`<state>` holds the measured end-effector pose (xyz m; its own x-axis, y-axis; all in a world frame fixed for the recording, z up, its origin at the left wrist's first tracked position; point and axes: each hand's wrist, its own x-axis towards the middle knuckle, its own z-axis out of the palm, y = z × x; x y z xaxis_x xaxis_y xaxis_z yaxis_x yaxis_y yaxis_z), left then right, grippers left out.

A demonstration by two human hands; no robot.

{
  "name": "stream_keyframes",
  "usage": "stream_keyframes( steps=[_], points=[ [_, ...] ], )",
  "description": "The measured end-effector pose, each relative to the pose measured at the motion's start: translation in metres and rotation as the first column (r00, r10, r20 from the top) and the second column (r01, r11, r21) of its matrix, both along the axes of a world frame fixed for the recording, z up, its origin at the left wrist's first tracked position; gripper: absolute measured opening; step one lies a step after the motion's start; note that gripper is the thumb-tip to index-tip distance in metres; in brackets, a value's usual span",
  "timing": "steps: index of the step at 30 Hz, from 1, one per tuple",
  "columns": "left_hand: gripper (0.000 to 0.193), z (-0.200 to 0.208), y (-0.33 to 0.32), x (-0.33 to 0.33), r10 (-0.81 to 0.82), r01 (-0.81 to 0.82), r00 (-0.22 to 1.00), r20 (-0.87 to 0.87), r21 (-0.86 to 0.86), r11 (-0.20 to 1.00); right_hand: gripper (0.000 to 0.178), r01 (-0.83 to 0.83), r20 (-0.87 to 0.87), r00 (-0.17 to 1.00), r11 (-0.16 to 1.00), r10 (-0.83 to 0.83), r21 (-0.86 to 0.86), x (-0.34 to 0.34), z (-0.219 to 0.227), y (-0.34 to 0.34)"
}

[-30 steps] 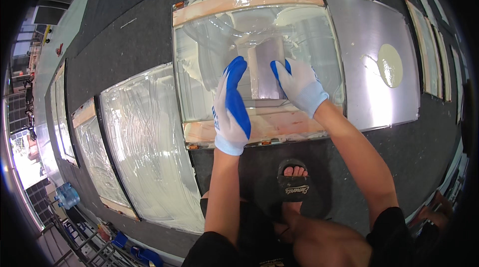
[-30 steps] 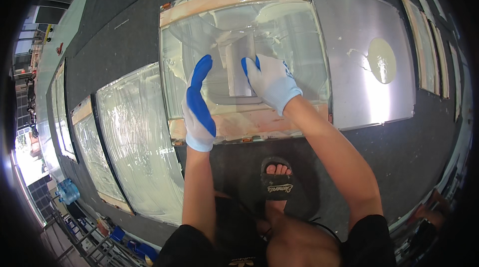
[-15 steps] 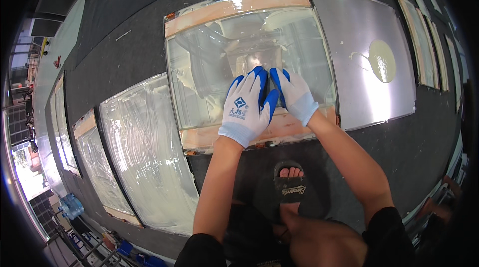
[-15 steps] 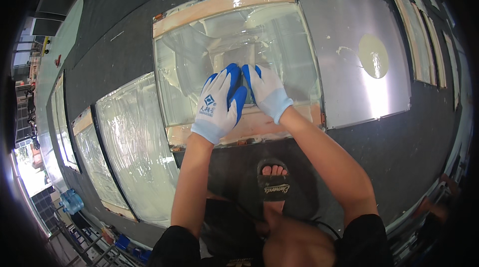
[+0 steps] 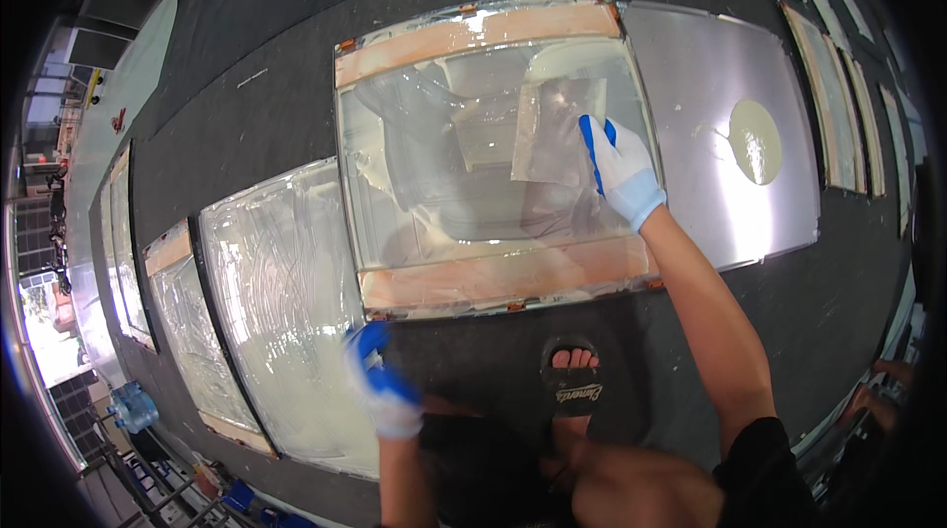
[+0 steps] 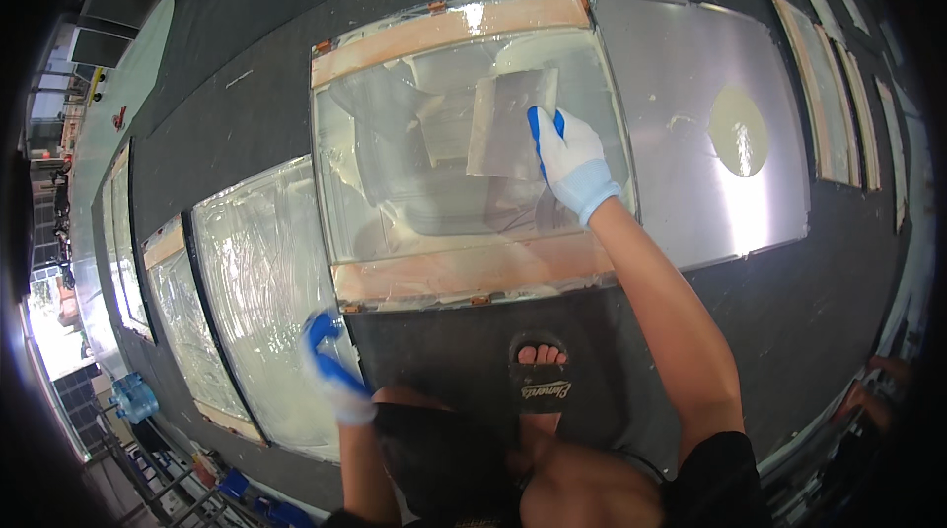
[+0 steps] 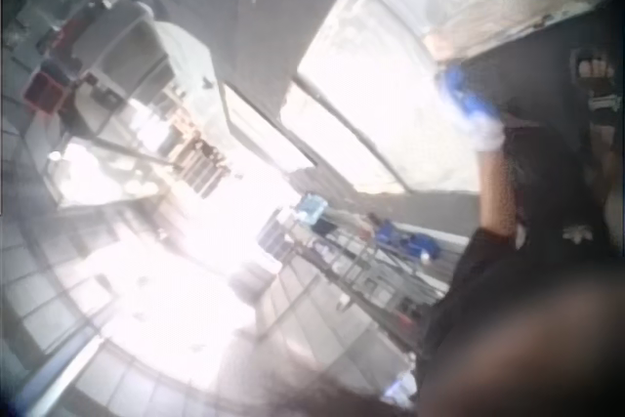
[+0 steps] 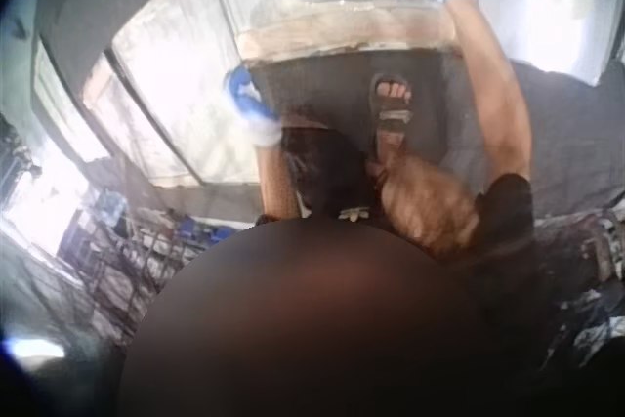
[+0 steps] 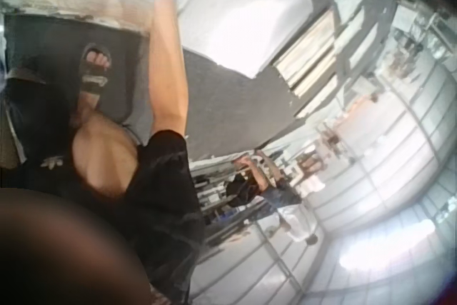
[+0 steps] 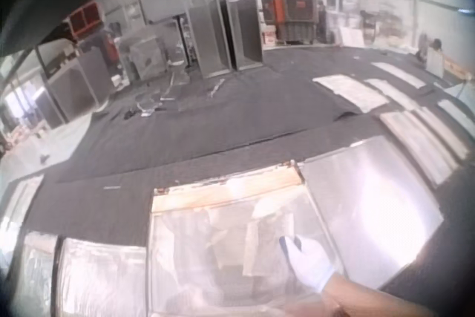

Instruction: The person spreads a white adhesive onto rectangular panels using a metal trowel. They repeatedly scoop adhesive from a container and smooth it across the panel surfaces, working on multiple panels in sequence.

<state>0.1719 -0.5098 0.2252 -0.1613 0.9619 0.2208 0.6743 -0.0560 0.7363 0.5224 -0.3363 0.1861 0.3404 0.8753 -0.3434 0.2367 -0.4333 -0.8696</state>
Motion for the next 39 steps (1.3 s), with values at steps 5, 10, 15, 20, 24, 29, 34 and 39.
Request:
stream_keyframes(
  steps=[5,10,15,20,24,29,34,39],
  points=[
    [0.051,0.027,-0.083,-0.109,0.614,-0.631,0.710,0.346,-0.077,0.772,0.042,-0.060,0.085,0.994,0.998,0.061,-0.022,0.026,0.003,0.025],
    [0.062,0.028,-0.064,-0.077,0.023,-0.299,-0.102,0.994,-0.053,0.953,0.043,-0.243,0.199,0.948,0.969,0.247,-0.046,0.016,0.004,0.061],
    [0.045,-0.039,0.042,0.005,0.131,-0.124,-0.473,0.871,-0.213,0.969,0.036,-0.483,0.684,0.668,0.870,0.294,0.097,0.000,0.003,0.072],
    [0.035,-0.080,0.079,0.089,0.404,0.156,0.175,0.898,-0.431,0.889,0.040,-0.456,0.712,0.576,0.881,0.401,-0.127,0.004,0.026,0.101],
    [0.032,-0.102,0.047,0.111,0.253,0.406,0.179,0.951,-0.306,0.861,0.037,-0.595,0.732,0.444,0.781,0.516,-0.189,-0.025,0.023,0.123],
    [0.014,-0.123,0.040,0.097,0.058,0.475,0.411,0.910,-0.268,0.838,0.032,-0.744,0.738,0.376,0.658,0.560,-0.120,-0.098,0.015,0.161],
    [0.012,-0.117,0.045,0.097,-0.233,0.603,0.542,0.807,-0.181,0.777,0.028,-0.879,0.799,0.137,0.444,0.586,-0.175,-0.200,0.005,0.200],
    [0.022,-0.105,0.045,0.105,-0.389,0.702,0.451,0.803,-0.050,0.711,0.021,-0.810,0.789,-0.222,0.342,0.573,-0.477,-0.258,0.006,0.216]
  ],
)
